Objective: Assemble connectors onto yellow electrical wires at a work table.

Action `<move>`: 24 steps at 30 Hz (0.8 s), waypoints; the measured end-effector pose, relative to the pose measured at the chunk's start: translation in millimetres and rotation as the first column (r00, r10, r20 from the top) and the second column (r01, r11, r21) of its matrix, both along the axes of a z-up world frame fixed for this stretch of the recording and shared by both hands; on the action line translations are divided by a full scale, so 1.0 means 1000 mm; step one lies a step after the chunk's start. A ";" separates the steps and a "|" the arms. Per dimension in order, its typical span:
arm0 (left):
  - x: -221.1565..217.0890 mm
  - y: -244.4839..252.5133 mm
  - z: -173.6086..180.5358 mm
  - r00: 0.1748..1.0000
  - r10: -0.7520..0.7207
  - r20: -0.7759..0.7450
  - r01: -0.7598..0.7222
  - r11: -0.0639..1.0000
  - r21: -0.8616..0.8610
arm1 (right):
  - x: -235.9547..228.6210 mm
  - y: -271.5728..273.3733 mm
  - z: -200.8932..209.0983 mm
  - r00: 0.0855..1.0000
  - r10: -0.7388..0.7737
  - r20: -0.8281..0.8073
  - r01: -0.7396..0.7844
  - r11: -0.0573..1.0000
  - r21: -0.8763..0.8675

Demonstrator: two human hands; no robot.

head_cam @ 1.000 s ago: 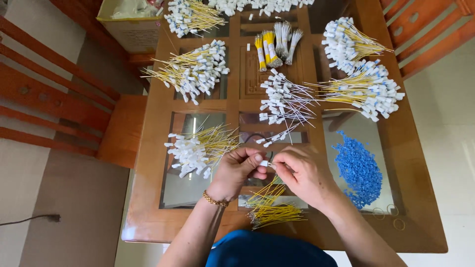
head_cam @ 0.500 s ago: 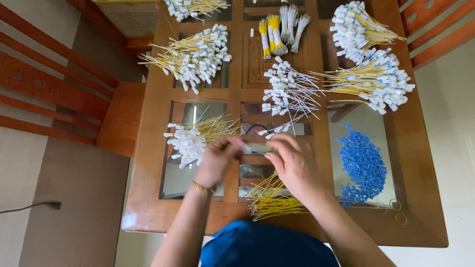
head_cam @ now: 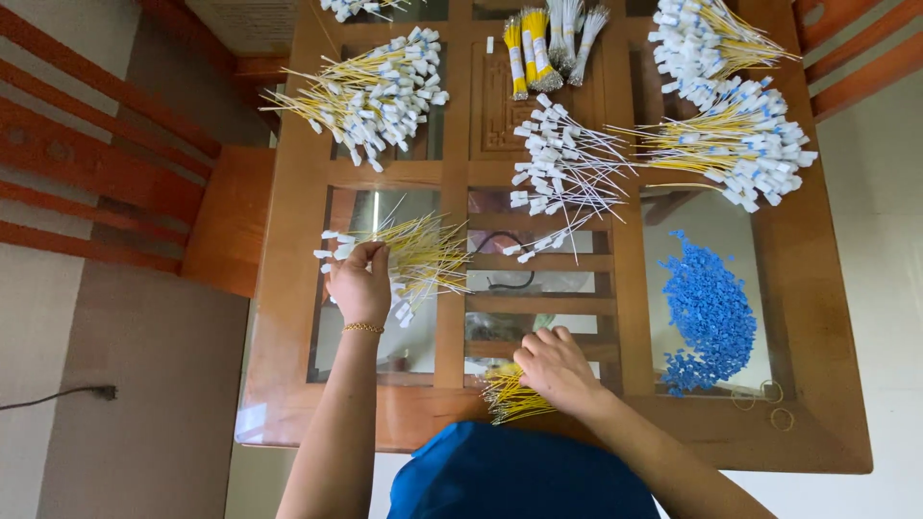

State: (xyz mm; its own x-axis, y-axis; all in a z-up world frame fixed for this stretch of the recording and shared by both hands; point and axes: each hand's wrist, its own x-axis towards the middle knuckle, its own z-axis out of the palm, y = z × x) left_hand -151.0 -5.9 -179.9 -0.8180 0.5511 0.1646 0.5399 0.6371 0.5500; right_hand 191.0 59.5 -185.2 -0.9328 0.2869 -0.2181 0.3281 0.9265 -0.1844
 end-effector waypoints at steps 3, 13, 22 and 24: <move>0.002 -0.002 -0.004 0.993 0.002 -0.116 -0.008 0.998 -0.057 | 0.008 -0.007 -0.023 0.994 -0.066 -0.088 0.064 0.998 -0.015; 0.062 0.040 0.056 0.906 -0.285 -0.313 0.355 0.914 0.196 | 0.024 0.024 0.048 0.887 -0.458 -0.062 0.323 0.710 -0.626; 0.128 0.141 -0.004 0.814 -0.578 -0.051 0.568 0.811 -0.138 | 0.027 0.032 0.077 0.711 -0.685 -0.160 0.400 0.581 -0.709; 0.126 0.146 -0.012 0.759 -0.651 -0.022 0.639 0.750 -0.173 | 0.025 0.033 0.085 0.634 -0.774 0.014 0.548 0.435 -0.714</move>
State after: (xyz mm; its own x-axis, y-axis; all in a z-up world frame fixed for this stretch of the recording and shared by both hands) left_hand -24.8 140.1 -191.8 -0.2473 0.9653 0.0841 0.8875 0.1908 0.4194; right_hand 216.1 92.7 -99.9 -0.5529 0.7461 -0.3710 0.6147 0.0647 -0.7861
